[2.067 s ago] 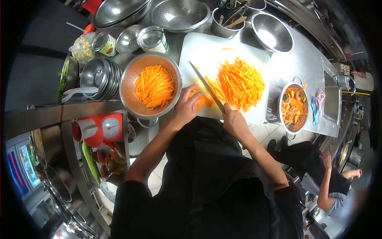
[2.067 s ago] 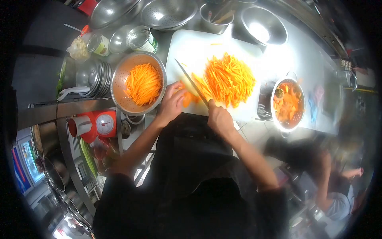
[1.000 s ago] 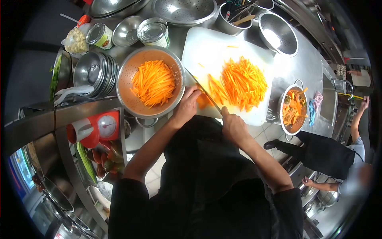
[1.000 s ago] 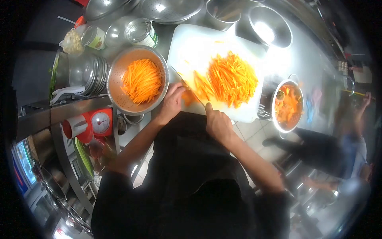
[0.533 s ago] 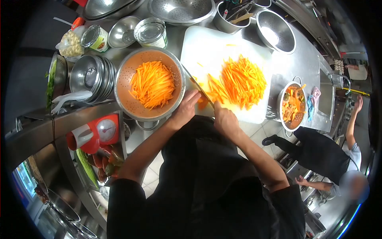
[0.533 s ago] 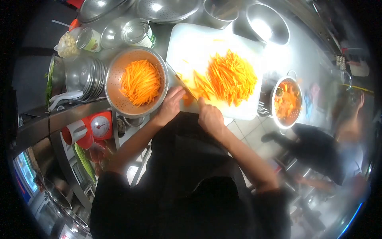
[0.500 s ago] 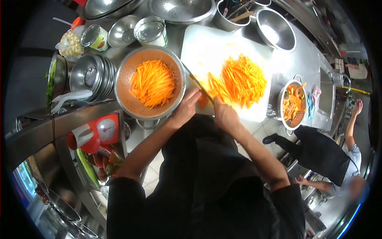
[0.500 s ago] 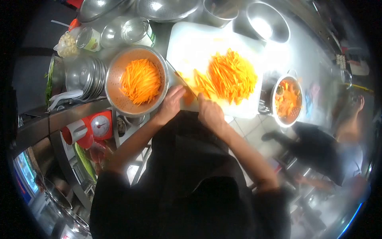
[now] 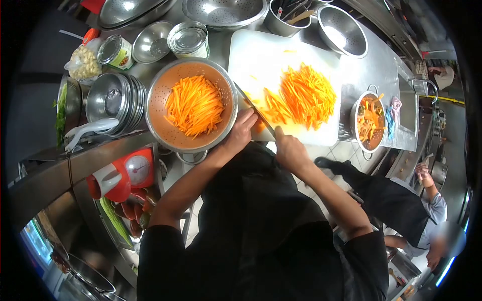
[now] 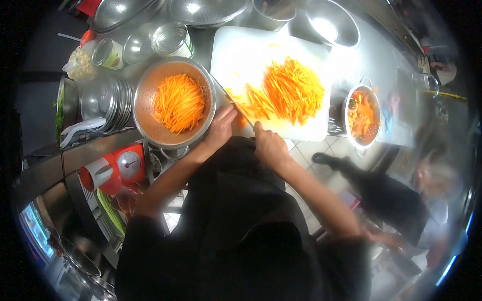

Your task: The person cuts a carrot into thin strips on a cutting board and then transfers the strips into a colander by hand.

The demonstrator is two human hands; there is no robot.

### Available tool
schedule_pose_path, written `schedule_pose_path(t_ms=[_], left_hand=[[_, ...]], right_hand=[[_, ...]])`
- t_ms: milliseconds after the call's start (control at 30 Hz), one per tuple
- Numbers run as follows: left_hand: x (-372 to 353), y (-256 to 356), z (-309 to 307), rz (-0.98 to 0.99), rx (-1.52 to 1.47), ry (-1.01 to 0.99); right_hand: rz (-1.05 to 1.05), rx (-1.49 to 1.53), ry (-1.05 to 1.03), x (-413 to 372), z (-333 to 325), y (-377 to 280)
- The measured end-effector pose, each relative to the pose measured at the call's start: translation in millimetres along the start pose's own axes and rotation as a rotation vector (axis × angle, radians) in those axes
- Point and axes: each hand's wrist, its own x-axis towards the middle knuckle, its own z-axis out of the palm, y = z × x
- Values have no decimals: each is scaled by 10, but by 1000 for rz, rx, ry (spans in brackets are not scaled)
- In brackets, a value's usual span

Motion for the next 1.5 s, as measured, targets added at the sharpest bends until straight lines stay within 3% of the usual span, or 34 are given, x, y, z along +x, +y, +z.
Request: schedule_pose_path(t_ms=[67, 200, 333, 467, 933, 1100, 1200, 1367, 1500], left_hand=[[16, 25, 14, 15, -9, 49], [67, 59, -39, -8, -59, 32], [35, 58, -38, 1, 25, 29], [75, 81, -94, 15, 11, 30], [47, 107, -56, 14, 61, 121], [36, 119, -100, -23, 55, 62], [0, 99, -98, -33, 58, 49], [28, 132, -135, -36, 93, 21], [-46, 76, -54, -90, 54, 71]], right_hand=[[-11, 60, 96, 165, 137, 13], [-10, -9, 51, -32, -174, -144], [0, 72, 122, 97, 178, -69], [-21, 50, 96, 9, -78, -146], [14, 142, 126, 122, 162, -182], [22, 146, 85, -124, -2, -265], [18, 203, 157, 105, 272, -255], [23, 121, 45, 38, -51, -268], [71, 169, 118, 51, 244, -279]])
